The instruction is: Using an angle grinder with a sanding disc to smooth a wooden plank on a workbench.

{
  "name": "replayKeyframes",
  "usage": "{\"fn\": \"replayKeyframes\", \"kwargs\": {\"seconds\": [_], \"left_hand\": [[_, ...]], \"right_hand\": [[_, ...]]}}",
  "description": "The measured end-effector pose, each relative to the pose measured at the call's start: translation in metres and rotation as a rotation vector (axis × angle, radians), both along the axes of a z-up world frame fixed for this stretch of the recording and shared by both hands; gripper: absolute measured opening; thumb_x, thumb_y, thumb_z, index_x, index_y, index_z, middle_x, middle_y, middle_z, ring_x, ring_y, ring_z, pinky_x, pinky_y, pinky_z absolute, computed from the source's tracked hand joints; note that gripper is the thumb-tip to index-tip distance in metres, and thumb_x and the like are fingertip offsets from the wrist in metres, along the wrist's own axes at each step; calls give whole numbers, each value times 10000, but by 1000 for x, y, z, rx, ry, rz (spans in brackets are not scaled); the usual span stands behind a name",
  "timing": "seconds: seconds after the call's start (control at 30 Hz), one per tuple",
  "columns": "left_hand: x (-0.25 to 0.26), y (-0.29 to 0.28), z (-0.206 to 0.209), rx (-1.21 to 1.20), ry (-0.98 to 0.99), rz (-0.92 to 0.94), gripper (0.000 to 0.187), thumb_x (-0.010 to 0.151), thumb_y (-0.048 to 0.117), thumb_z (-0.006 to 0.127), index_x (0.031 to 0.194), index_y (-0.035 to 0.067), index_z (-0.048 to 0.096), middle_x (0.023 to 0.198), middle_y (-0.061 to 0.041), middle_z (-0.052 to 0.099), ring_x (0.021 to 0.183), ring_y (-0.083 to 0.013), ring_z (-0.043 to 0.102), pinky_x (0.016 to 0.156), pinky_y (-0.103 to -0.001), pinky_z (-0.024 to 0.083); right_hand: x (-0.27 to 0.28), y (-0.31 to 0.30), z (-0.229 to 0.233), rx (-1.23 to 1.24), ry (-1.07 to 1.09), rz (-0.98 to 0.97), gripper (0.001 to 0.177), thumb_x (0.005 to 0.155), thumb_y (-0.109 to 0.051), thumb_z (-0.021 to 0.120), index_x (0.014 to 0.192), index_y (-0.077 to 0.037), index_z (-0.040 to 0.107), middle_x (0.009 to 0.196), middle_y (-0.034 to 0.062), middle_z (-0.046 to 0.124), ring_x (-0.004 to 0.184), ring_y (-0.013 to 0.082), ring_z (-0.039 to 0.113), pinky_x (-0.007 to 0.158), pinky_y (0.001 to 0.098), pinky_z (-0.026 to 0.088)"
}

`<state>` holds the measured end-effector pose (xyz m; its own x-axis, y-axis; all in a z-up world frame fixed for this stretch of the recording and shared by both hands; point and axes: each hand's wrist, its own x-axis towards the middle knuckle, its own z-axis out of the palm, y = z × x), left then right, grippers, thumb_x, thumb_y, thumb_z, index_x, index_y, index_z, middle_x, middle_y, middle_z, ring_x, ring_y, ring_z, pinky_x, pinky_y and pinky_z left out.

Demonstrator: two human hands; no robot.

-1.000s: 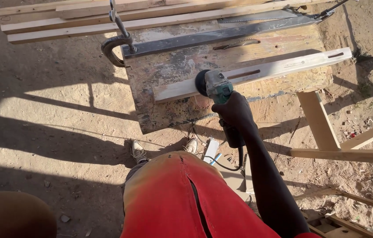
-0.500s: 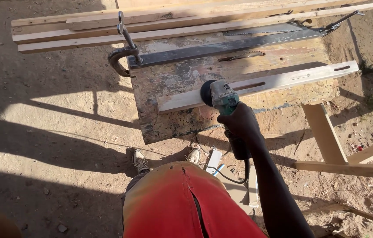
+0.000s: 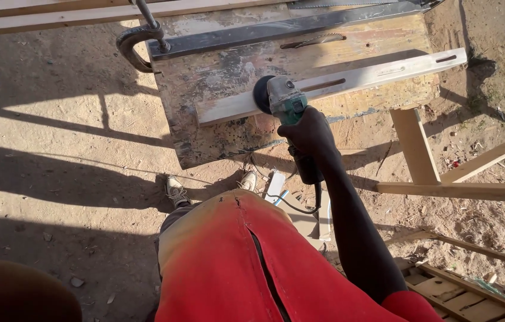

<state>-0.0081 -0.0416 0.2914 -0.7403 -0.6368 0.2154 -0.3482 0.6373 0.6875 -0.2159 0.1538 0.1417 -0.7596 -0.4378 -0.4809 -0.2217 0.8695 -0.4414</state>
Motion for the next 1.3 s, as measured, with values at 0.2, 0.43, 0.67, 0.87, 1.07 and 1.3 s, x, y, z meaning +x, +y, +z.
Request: {"fn": "replayKeyframes", "kwargs": {"seconds": [0.2, 0.43, 0.67, 0.87, 1.07, 1.3], "left_hand": [[5, 8, -91, -18, -33, -34, 465, 781, 313, 652, 1033, -63, 550, 1082, -225, 536, 1006, -352, 487, 792, -449, 371], [8, 50, -243, 593, -704, 70, 926, 620, 557, 627, 1279, -12, 309, 1282, -249, 319, 1189, -352, 342, 949, -458, 291], [-1, 54, -254, 430, -310, 132, 916, 620, 452, 675, 1285, -27, 266, 1259, -269, 303, 1149, -400, 357, 932, -498, 281], [-36, 35, -272, 247, 235, -89, 788, 629, 305, 736, 1203, -85, 363, 1157, -300, 396, 1122, -430, 358, 942, -503, 259], [-69, 23, -330, 253, 215, -118, 627, 670, 360, 728, 1146, 37, 477, 1134, -137, 495, 1133, -274, 409, 960, -376, 235], [-76, 24, -349, 269, 179, -64, 548, 719, 403, 682, 1151, 128, 486, 1137, -67, 494, 1139, -202, 398, 947, -350, 200]], "right_hand": [[17, -32, -8, 49, 10, 86, 255, 549, -201, 617, 722, -43, 519, 589, 68, 546, 482, 170, 471, 434, 319, 375], [39, -51, -7, -1, -45, 218, 585, 596, -381, 646, 935, 81, 530, 841, 265, 583, 857, 426, 559, 668, 503, 431], [-33, 12, -16, -13, 72, -2, 578, 580, -323, 679, 934, 103, 516, 798, 256, 559, 825, 413, 562, 676, 467, 420], [-42, 41, -23, -39, 87, -129, 564, 580, -285, 693, 933, 116, 511, 802, 276, 548, 821, 427, 554, 655, 495, 404], [4, 18, -20, -55, 35, -175, 544, 571, -271, 669, 957, 78, 511, 816, 232, 566, 839, 389, 571, 634, 456, 431], [-15, 34, -15, -94, 83, -237, 524, 569, -274, 655, 930, 86, 535, 825, 261, 571, 845, 412, 565, 648, 470, 422]]}}
